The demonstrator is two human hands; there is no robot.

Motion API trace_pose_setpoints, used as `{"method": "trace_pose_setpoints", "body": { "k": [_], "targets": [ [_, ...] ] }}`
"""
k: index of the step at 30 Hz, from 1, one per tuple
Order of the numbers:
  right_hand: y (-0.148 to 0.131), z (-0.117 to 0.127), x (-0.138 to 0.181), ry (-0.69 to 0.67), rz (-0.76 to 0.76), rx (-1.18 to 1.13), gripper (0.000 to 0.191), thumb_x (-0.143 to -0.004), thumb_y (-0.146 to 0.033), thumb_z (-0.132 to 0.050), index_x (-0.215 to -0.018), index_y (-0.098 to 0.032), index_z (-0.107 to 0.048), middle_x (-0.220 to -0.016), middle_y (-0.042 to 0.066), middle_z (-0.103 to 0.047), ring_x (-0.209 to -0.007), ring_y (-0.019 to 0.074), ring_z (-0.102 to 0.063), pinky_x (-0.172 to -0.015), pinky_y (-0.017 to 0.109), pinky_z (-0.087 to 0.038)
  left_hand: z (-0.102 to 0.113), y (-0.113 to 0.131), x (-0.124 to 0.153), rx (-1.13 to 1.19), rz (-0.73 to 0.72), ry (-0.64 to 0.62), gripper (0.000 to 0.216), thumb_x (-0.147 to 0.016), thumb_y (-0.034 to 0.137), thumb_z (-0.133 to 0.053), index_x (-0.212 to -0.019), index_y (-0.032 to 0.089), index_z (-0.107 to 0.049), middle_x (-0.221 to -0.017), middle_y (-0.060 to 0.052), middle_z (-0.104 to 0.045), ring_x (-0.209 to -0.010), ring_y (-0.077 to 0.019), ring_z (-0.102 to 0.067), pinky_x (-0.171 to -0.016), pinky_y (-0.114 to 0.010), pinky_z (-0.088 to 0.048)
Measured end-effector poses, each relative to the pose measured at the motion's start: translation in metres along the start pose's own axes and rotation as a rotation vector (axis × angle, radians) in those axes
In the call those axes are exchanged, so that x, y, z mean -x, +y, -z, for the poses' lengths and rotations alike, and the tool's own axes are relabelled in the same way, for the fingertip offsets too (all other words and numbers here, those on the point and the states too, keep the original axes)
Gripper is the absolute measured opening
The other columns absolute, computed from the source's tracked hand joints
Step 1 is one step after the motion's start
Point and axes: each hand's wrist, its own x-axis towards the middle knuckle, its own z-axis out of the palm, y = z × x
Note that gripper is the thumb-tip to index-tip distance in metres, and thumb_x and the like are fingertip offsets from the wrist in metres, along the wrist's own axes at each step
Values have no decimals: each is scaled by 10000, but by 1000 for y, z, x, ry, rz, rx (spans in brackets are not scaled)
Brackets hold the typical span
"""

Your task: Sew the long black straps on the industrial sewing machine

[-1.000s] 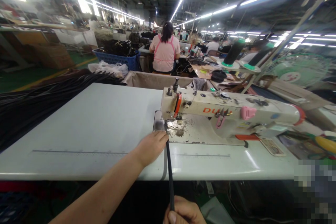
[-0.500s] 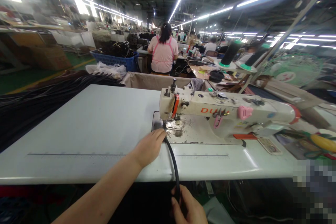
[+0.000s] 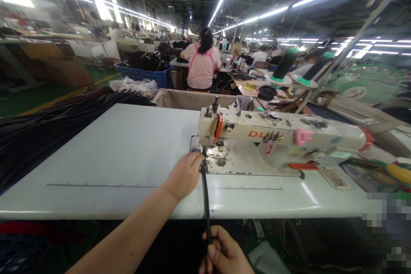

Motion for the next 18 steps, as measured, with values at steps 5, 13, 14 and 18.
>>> {"method": "trace_pose_setpoints", "body": {
  "k": [5,13,14,18],
  "targets": [
    [-6,-3,3,138,80,310,702,-906,-865,-504,-819,-193,-684,-559,-48,-450,-513,119,-418,-511,246,-314,0,0,-1,-7,8,-10,422,-859,-17,-455,-1239,121,-577,-1171,-150,-665,-1145,-282,-636,-1055,-471,-562],
    [-29,-9,5,-84,131,245,692,-927,-808,-557,-828,-174,-814,-784,66,-708,-788,201,-637,-806,312,-458,0,0,0,21,-4,-42,471,-847,1,-466,-1287,124,-579,-1218,-158,-673,-1160,-275,-653,-1127,-483,-528],
    [-28,-8,6,-95,117,239,698,-930,-807,-553,-818,-170,-815,-758,62,-699,-758,193,-630,-783,306,-454,0,0,1,29,-7,-51,480,-848,3,-469,-1299,128,-578,-1230,-157,-675,-1166,-273,-656,-1138,-485,-522],
    [-27,-6,10,-95,82,197,709,-916,-803,-580,-761,-148,-798,-709,60,-678,-693,168,-607,-678,264,-405,-3,0,5,70,-8,-125,466,-874,37,-497,-1318,144,-588,-1284,-154,-682,-1180,-268,-671,-1101,-462,-561]
  ]
}}
